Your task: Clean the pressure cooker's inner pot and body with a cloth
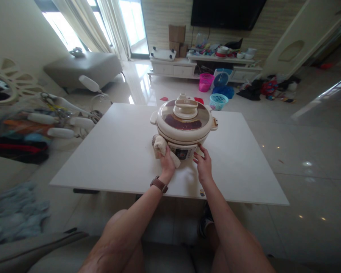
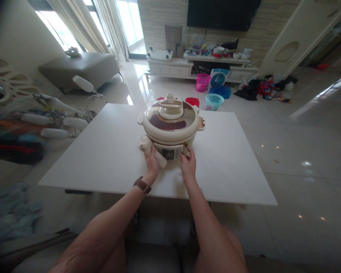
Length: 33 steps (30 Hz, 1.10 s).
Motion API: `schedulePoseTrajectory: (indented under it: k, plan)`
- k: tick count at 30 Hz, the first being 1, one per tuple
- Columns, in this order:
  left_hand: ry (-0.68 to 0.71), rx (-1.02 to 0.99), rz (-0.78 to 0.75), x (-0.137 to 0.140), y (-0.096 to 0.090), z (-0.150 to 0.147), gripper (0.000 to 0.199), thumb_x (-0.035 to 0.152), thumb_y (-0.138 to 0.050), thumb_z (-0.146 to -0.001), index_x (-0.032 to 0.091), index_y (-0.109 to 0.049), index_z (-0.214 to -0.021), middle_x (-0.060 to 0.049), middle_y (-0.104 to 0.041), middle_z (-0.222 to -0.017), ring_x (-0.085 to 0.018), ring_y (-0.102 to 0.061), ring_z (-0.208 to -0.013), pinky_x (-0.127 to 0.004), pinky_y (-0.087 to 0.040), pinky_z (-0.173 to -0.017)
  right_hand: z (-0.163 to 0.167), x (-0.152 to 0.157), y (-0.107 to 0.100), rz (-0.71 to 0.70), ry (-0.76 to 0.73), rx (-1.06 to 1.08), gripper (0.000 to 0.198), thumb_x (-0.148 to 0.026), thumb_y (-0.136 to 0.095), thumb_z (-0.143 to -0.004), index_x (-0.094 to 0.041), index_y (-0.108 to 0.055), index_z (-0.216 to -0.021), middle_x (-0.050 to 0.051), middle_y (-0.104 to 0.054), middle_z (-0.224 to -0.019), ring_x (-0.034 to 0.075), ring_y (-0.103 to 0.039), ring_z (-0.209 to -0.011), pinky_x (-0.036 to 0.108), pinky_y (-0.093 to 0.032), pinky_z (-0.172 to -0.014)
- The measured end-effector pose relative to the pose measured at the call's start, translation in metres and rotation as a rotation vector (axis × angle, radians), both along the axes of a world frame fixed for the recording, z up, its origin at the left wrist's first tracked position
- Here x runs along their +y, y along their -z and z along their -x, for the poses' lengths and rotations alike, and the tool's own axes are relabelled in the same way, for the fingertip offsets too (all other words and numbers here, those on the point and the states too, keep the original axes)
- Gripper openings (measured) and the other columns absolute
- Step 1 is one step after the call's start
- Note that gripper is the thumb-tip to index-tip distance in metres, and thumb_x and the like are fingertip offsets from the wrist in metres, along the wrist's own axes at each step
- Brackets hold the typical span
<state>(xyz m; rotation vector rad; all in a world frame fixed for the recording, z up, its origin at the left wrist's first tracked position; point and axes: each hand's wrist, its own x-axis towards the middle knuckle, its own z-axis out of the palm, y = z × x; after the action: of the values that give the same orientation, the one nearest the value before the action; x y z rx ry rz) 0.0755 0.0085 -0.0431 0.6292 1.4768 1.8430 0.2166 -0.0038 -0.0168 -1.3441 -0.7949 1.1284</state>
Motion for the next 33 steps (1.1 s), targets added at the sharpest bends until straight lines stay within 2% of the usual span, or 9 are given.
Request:
schedulePoseTrajectory:
  k: [5,10,21,28,33]
  plan:
    - [-0.006,0.004,0.008,0.000,0.000,-0.001,0.059,0.045,-0.058,-0.103,0.020,-0.048,-0.155,-0.013,-0.051,-0.164,-0.026,-0.046,-0.155,-0.041,-0.030,-0.134,-0.001,0.001,0.003,-0.008,0.006,-0.008,0.071,-0.038,-0.071,-0.067,-0.024,-0.067,-0.136,0.008,-0.076,-0.124,0.024,-0.071,-0.102,0.035,-0.056,-0.080]
    - [-0.012,0.014,-0.004,0.001,0.000,0.000,0.054,0.043,-0.059,-0.103,0.024,-0.050,-0.153,-0.010,-0.055,-0.162,-0.023,-0.046,-0.156,-0.040,-0.029,-0.134,-0.002,0.001,0.005,0.001,0.002,-0.020,0.070,-0.040,-0.071,-0.068,-0.024,-0.066,-0.136,0.008,-0.076,-0.125,0.023,-0.071,-0.099,0.036,-0.057,-0.082]
    - [-0.022,0.002,0.000,0.000,-0.009,-0.002,0.053,0.038,-0.058,-0.102,0.022,-0.051,-0.152,-0.011,-0.054,-0.164,-0.022,-0.049,-0.154,-0.038,-0.032,-0.133,-0.005,0.003,0.011,-0.018,-0.020,-0.047,0.068,-0.039,-0.072,-0.072,-0.025,-0.065,-0.138,0.008,-0.076,-0.125,0.025,-0.071,-0.103,0.039,-0.059,-0.085]
    - [-0.009,0.018,0.006,-0.001,-0.007,-0.002,0.056,0.045,-0.057,-0.102,0.023,-0.049,-0.153,-0.011,-0.052,-0.165,-0.024,-0.047,-0.155,-0.038,-0.031,-0.133,-0.003,0.002,0.006,-0.018,-0.024,-0.039,0.068,-0.039,-0.071,-0.071,-0.025,-0.065,-0.137,0.009,-0.075,-0.127,0.025,-0.071,-0.106,0.038,-0.058,-0.086]
    - [-0.002,-0.001,0.004,0.000,-0.006,-0.002,0.054,0.043,-0.057,-0.102,0.021,-0.051,-0.151,-0.013,-0.055,-0.162,-0.024,-0.049,-0.153,-0.039,-0.032,-0.133,-0.003,0.001,0.004,0.000,-0.017,-0.036,0.071,-0.039,-0.071,-0.070,-0.023,-0.064,-0.139,0.010,-0.076,-0.124,0.025,-0.071,-0.104,0.038,-0.058,-0.085]
